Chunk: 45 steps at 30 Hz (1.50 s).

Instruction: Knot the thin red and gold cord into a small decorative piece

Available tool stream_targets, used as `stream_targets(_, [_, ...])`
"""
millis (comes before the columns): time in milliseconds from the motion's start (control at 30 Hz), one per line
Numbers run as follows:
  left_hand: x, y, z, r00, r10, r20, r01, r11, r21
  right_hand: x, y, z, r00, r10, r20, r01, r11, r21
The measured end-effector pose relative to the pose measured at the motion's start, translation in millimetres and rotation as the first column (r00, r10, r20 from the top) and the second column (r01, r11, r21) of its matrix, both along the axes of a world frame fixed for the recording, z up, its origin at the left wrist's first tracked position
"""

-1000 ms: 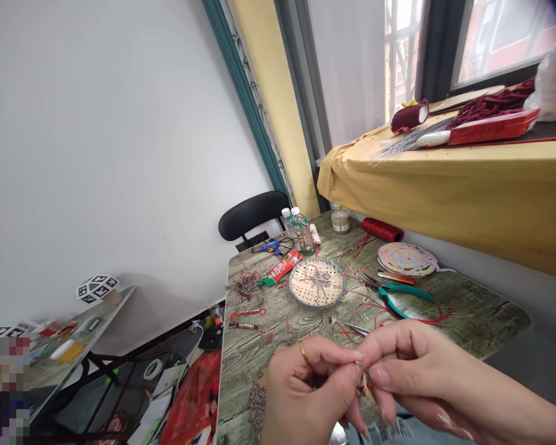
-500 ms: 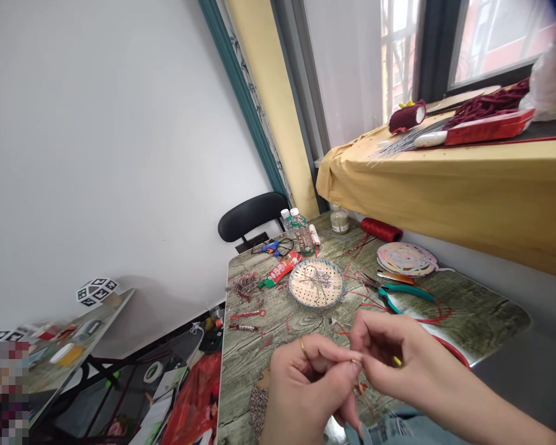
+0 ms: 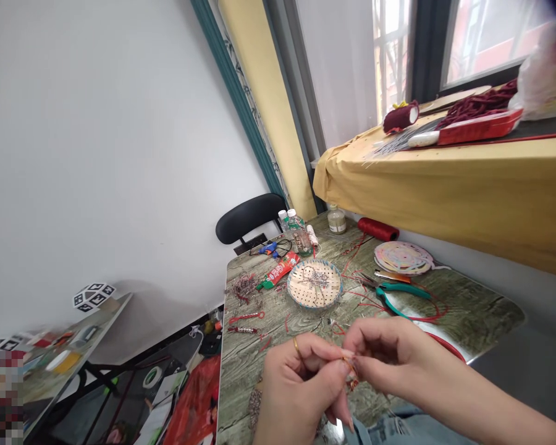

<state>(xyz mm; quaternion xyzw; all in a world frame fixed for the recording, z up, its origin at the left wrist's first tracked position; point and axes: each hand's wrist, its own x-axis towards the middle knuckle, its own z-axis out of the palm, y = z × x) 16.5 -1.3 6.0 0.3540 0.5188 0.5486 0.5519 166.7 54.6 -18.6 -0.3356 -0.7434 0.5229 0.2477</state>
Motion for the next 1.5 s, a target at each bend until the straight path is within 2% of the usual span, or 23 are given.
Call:
stream_targets(67, [-3,-1,0.1,0.999,-0.033,-0.003,0.033,0.999,0.005,3,10,-12.0,0.974,-0.120,0.191,0.064,0.960,0.274])
stream_targets(100, [-5,-1,-0.6,0.998,-0.054,-0.008,0.054,0.998,0.012,6,16,-19.2,0.956,-0.162,0.244,0.073,0.938,0.338])
stream_targets(200, [-11,-3,-3.2,0.993,-0.117,-0.030,0.117,0.993,0.018,20,34,-34.6,0.925,-0.200,0.324,0.086,0.939,0.334])
stream_targets(267, [-11,-3,-2.7,0.989,-0.140,-0.039,0.140,0.990,0.006,29,38,-32.5,0.930,-0.160,0.331,0.055,0.951,0.306])
stream_targets(300, [-10,-4,-1.5,0.990,-0.135,-0.041,0.135,0.991,0.001,33,37,-27.1,0.945,-0.100,0.312,0.017,0.966,0.257])
stream_targets(367, [-8,-5,2.5,0.995,-0.086,-0.054,0.086,0.996,-0.004,37,33,-10.7,0.978,0.079,0.192,-0.092,0.994,0.060])
stream_targets(400, [-6,-6,4.7,0.997,-0.053,-0.062,0.052,0.999,-0.008,38,30,-1.7,0.984,0.178,0.006,-0.175,0.971,-0.160])
stream_targets(433, [-5,-7,6.4,0.998,-0.024,-0.065,0.023,1.000,-0.014,37,28,6.5,0.969,0.171,-0.177,-0.219,0.926,-0.308])
stream_targets(500, [-5,-8,7.9,0.998,-0.007,-0.057,0.006,1.000,-0.023,34,23,17.8,0.893,0.003,-0.450,-0.249,0.836,-0.489])
stream_targets(567, [-7,-7,6.5,0.998,-0.050,-0.038,0.049,0.999,-0.017,29,18,20.9,0.860,-0.130,-0.493,-0.193,0.813,-0.550])
stream_targets(600, [-8,-7,5.0,0.996,-0.082,-0.029,0.082,0.997,-0.004,25,15,20.0,0.876,-0.120,-0.467,-0.188,0.807,-0.560])
stream_targets(667, [-12,-6,2.2,0.989,-0.144,-0.017,0.144,0.989,0.021,18,8,15.7,0.915,0.007,-0.403,-0.250,0.793,-0.555])
stream_targets(733, [-14,-6,1.0,0.989,-0.144,-0.009,0.145,0.989,0.028,13,2,11.0,0.908,0.148,-0.391,-0.361,0.750,-0.554])
stream_targets(767, [-14,-6,1.3,0.991,-0.137,-0.004,0.137,0.990,0.021,12,0,9.1,0.901,0.181,-0.395,-0.391,0.734,-0.555])
stream_targets(833, [-14,-5,3.1,0.988,-0.151,0.000,0.151,0.988,-0.003,11,-2,6.9,0.896,0.202,-0.396,-0.409,0.721,-0.559])
stream_targets(933, [-11,-6,7.6,0.985,-0.168,-0.028,0.167,0.985,-0.039,12,0,6.8,0.917,0.164,-0.363,-0.351,0.763,-0.543])
stream_targets(1033, [-7,-7,11.2,0.994,-0.078,-0.082,0.074,0.996,-0.050,14,4,9.5,0.947,0.106,-0.304,-0.250,0.838,-0.485])
stream_targets(1100, [-6,-8,12.1,0.993,-0.043,-0.113,0.038,0.998,-0.049,14,4,12.1,0.961,0.092,-0.262,-0.195,0.895,-0.401])
stream_targets(1200, [-7,-8,10.8,0.990,-0.045,-0.130,0.037,0.998,-0.058,15,2,16.6,0.983,0.037,-0.181,-0.081,0.967,-0.243])
stream_targets(1300, [-10,-8,8.4,0.992,-0.082,-0.101,0.074,0.994,-0.075,15,-1,20.9,0.998,-0.032,-0.046,0.030,0.998,-0.051])
stream_targets(1400, [-13,-8,6.8,0.988,-0.113,-0.101,0.106,0.992,-0.068,14,-4,22.7,0.994,-0.082,0.066,0.067,0.978,0.198])
stream_targets(1467, [-13,-7,6.6,0.982,-0.150,-0.119,0.144,0.988,-0.061,13,-6,21.0,0.990,-0.123,0.075,0.082,0.909,0.409])
stream_targets(1500, [-12,-7,6.9,0.979,-0.157,-0.127,0.150,0.987,-0.062,13,-8,19.2,0.986,-0.152,0.061,0.098,0.846,0.524])
